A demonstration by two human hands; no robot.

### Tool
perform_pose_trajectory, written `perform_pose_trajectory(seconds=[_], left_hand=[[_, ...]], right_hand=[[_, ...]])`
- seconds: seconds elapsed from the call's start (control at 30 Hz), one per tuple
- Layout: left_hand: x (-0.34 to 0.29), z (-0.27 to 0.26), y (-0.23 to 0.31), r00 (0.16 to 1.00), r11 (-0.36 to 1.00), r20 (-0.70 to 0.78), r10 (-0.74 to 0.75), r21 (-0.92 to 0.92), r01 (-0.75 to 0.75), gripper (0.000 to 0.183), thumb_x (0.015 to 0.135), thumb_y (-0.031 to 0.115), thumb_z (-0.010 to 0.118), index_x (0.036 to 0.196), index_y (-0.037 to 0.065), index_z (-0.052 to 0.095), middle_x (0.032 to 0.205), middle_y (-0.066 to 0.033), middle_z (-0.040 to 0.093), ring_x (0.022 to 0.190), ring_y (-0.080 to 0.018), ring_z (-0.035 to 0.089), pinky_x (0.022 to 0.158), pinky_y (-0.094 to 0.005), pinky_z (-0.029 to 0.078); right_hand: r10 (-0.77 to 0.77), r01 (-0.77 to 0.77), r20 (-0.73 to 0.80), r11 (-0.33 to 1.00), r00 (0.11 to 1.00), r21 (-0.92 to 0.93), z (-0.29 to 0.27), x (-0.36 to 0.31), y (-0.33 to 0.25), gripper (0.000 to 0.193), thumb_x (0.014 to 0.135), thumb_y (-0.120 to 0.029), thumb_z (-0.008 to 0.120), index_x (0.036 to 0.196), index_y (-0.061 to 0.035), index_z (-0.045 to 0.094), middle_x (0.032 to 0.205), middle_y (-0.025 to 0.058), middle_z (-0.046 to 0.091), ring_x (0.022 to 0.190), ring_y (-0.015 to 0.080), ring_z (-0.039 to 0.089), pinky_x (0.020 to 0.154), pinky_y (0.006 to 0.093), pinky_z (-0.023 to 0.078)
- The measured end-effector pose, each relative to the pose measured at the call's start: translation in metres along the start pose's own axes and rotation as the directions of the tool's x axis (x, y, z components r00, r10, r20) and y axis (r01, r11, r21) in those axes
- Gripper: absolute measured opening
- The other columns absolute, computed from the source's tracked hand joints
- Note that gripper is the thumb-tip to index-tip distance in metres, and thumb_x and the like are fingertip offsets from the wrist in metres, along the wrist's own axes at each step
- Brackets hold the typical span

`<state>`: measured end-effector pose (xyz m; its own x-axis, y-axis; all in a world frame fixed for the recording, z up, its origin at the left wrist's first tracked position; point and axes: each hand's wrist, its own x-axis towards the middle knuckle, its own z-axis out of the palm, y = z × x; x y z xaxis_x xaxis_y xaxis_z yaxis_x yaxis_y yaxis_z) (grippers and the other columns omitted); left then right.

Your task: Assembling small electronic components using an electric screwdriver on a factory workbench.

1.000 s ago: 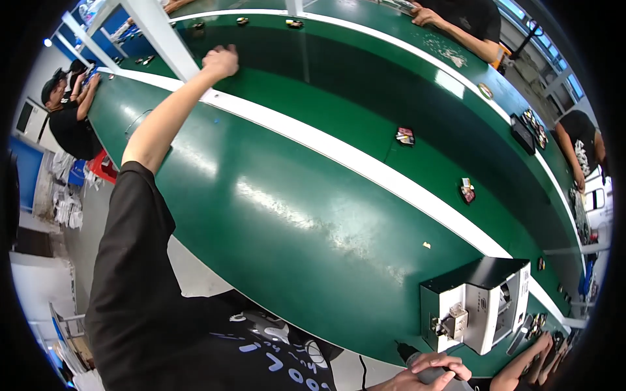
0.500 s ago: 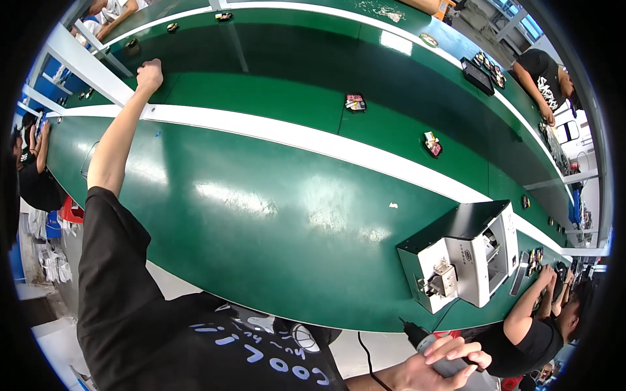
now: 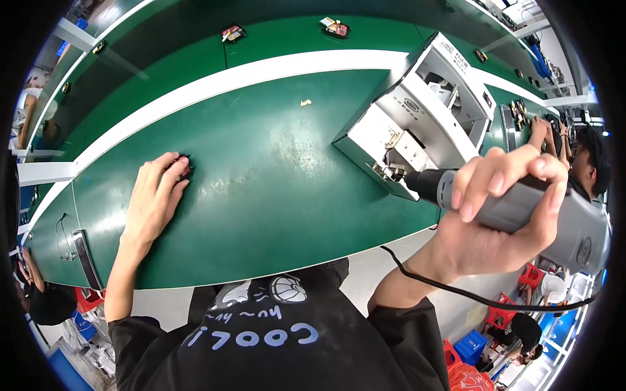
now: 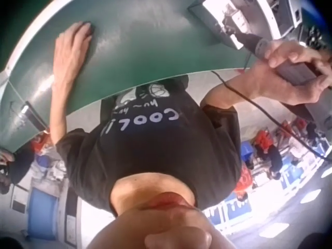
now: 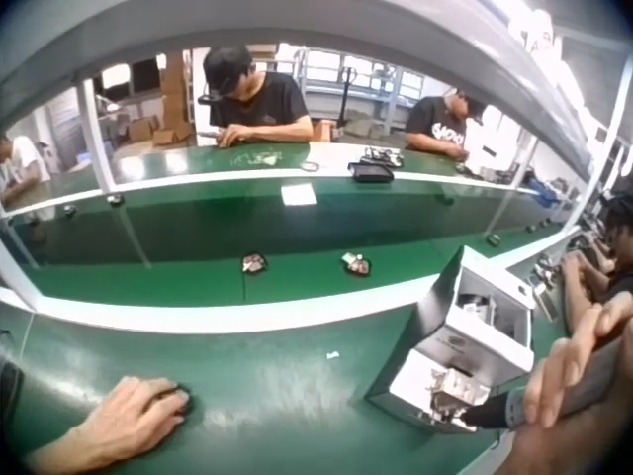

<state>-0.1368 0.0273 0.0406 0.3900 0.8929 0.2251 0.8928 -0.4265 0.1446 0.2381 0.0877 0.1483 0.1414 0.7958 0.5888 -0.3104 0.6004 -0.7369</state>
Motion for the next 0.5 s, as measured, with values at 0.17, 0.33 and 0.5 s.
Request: perform_pose_trajectory(seconds=[0.17, 0.33, 0.5], left_hand=[[-0.002, 0.006, 0.033, 0.982, 0.982, 0.008, 0.187, 0.021, -0.187, 0.042, 0.079, 0.016, 0.075, 0.116, 0.001, 0.062, 0.116, -0.0113, 0.059, 0.086, -0.0227, 0.058, 0.076, -0.0333, 0.049], [-0.003, 0.004, 0.045, 0.95, 0.947, 0.004, 0.313, 0.075, -0.312, 0.04, 0.081, 0.011, 0.072, 0.117, -0.003, 0.063, 0.111, -0.011, 0.062, 0.081, -0.021, 0.059, 0.073, -0.0319, 0.051], [-0.003, 0.001, 0.049, 0.957, 0.956, 0.021, 0.29, 0.038, -0.29, 0.037, 0.078, 0.006, 0.071, 0.113, -0.003, 0.065, 0.11, -0.011, 0.063, 0.084, -0.0214, 0.06, 0.073, -0.0327, 0.052]], right_hand=[[0.079, -0.081, -0.056, 0.996, 0.995, -0.041, 0.001, 0.011, 0.009, 0.029, 0.098, -0.03, 0.043, 0.098, -0.0029, 0.055, 0.071, 0.0096, 0.052, 0.039, 0.0129, 0.036, 0.038, 0.0262, 0.031], [0.124, -0.13, -0.102, 0.99, 0.987, -0.058, 0.005, 0.009, 0.015, 0.027, 0.097, -0.029, 0.047, 0.095, -0.0036, 0.054, 0.069, 0.0099, 0.053, 0.04, 0.0136, 0.04, 0.039, 0.0275, 0.033], [0.145, -0.148, -0.041, 0.985, 0.989, -0.094, 0.003, 0.007, 0.016, 0.031, 0.097, -0.029, 0.048, 0.082, -0.0024, 0.052, 0.064, 0.0092, 0.05, 0.039, 0.0136, 0.04, 0.039, 0.0277, 0.033]])
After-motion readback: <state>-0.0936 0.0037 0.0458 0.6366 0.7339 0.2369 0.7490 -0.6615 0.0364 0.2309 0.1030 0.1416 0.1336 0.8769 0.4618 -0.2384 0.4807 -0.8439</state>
